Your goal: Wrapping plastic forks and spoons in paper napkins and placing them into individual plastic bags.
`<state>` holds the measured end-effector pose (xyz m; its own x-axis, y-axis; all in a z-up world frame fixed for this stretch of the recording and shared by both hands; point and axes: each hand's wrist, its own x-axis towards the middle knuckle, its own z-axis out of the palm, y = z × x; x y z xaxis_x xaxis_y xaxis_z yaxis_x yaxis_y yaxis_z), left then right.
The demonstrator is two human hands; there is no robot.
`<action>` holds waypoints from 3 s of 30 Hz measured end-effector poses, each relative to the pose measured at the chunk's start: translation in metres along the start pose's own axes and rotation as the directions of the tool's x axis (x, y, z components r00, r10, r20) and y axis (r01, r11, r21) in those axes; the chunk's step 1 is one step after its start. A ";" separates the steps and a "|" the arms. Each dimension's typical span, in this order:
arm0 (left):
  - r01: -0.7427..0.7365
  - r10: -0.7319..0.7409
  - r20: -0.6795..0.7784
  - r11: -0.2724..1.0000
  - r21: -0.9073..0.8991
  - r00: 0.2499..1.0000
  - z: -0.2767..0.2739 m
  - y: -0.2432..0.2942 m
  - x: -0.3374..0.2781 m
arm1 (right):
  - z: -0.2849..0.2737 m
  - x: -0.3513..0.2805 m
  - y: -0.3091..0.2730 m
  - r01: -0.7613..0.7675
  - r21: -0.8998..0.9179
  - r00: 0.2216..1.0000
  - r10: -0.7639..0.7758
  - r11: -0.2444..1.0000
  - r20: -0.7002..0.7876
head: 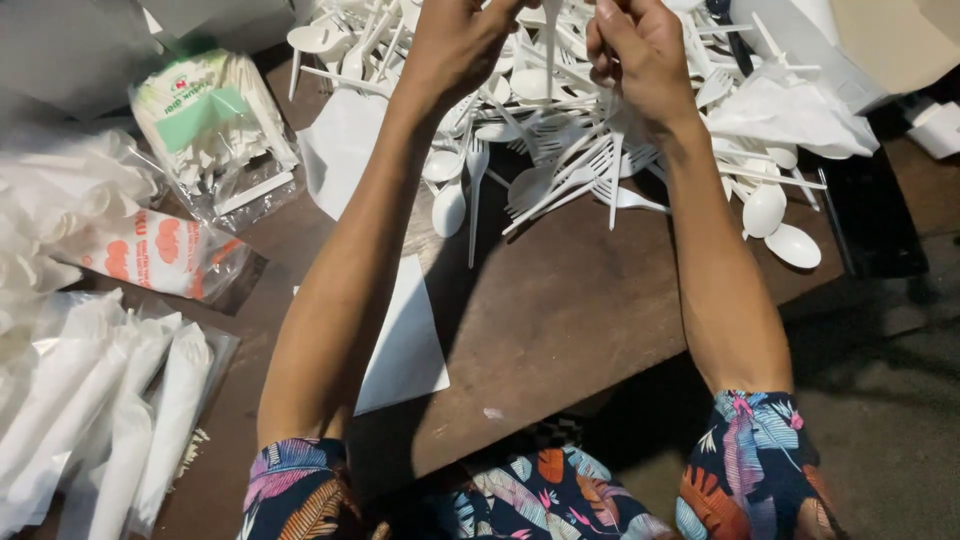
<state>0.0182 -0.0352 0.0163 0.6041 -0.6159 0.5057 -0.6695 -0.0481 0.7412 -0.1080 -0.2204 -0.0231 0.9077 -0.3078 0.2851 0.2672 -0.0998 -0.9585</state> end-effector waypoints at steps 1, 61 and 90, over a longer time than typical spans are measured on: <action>0.226 -0.222 0.062 0.970 -0.084 0.973 -0.004 0.012 -0.002 | 0.001 0.000 -0.002 -0.040 0.075 0.999 0.038 0.996 0.028; 0.276 -0.257 -0.112 0.936 0.219 0.960 -0.174 0.042 -0.315 | 0.169 -0.076 -0.045 0.558 -0.304 0.484 -0.005 0.772 0.875; -0.060 0.058 0.027 0.711 0.700 0.998 -0.171 -0.017 -0.320 | 0.196 -0.091 -0.023 0.717 -0.170 0.298 -0.077 0.676 0.951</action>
<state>-0.0905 0.2972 -0.0827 0.5525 -0.6383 0.5360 -0.8152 -0.5479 0.1878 -0.1335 -0.0044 -0.0291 0.5576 0.8163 0.1508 0.7764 -0.4486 -0.4426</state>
